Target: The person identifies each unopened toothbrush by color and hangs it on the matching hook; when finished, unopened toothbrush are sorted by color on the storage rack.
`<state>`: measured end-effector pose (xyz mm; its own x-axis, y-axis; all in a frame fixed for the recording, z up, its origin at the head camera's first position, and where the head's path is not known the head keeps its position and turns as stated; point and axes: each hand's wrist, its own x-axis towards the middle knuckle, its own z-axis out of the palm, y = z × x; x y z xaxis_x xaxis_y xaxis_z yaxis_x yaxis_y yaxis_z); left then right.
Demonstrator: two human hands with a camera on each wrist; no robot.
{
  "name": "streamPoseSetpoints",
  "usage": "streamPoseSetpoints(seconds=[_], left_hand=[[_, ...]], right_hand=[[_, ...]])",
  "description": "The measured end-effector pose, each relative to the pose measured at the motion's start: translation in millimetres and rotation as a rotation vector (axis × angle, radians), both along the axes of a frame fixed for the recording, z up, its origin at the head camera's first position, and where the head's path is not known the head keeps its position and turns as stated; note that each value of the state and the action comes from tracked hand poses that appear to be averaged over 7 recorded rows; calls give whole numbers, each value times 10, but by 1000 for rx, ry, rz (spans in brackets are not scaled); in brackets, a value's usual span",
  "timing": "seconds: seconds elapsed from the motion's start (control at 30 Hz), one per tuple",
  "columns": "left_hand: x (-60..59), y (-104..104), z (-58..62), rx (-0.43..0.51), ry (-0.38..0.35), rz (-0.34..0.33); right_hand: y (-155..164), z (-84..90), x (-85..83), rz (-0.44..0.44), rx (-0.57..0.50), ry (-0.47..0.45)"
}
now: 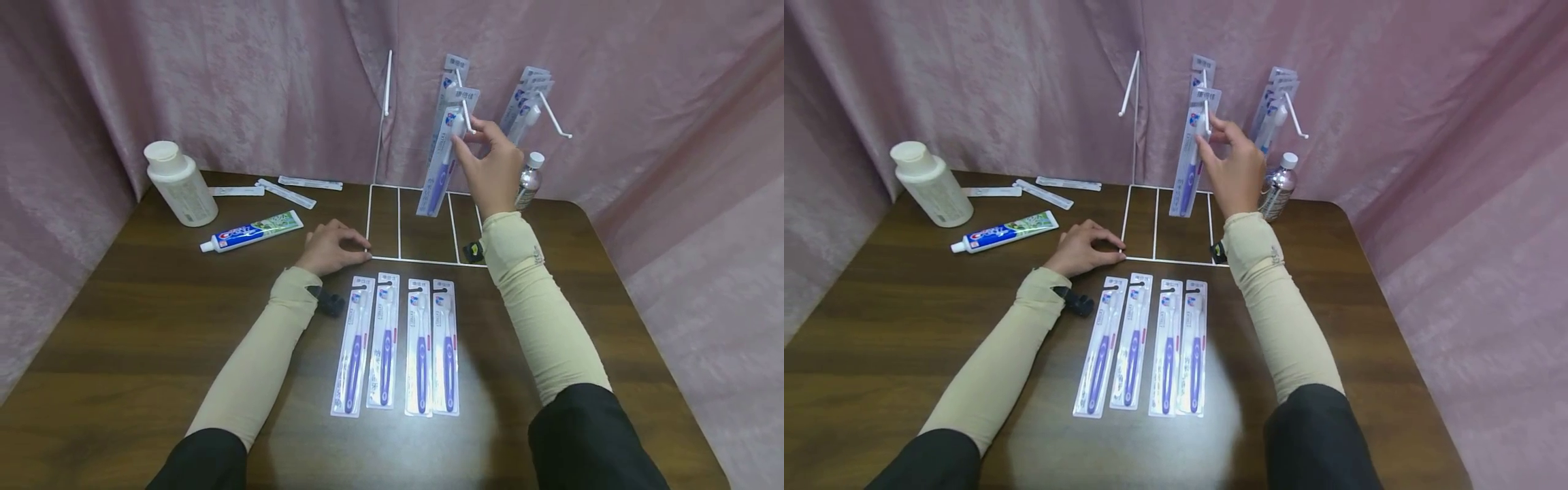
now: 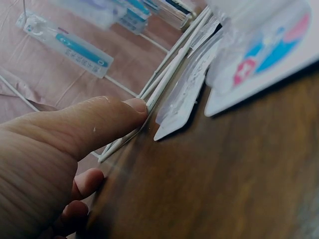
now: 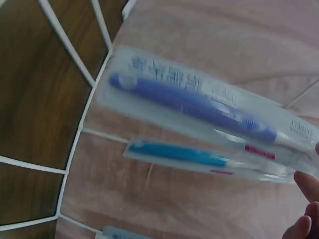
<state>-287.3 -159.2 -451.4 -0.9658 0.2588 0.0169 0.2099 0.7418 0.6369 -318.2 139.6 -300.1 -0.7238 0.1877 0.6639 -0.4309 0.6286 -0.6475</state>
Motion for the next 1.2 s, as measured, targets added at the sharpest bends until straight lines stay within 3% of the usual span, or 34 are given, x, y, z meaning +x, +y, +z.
streamPoseSetpoints(seconds=[0.17, 0.3, 0.47, 0.6, 0.73, 0.83, 0.93, 1.03, 1.2], left_hand=[[-5, -16, -7, -10, 11, -6], [-19, 36, -35, -14, 16, -14], [-26, 104, -63, -8, 7, -35], [-46, 118, -69, -5, 19, -48], [-66, 96, -79, -4, 37, -52], [-51, 59, -78, -5, 34, -53], [-21, 12, -38, -3, 24, -49], [2, -41, 24, -3, 23, -43], [18, -143, 83, -12, 27, -38]], right_hand=[[-84, 47, -316, -100, 88, -35], [-71, 79, -479, -142, 88, -81], [-10, 74, -564, -193, 89, -126], [43, 67, -512, -182, 84, -120], [125, -20, -265, -78, -21, -119], [208, -256, 69, 88, -178, -168], [273, -621, 468, 247, -348, -336], [306, -991, 835, 349, -452, -543], [291, -1344, 1272, 415, -460, -758]])
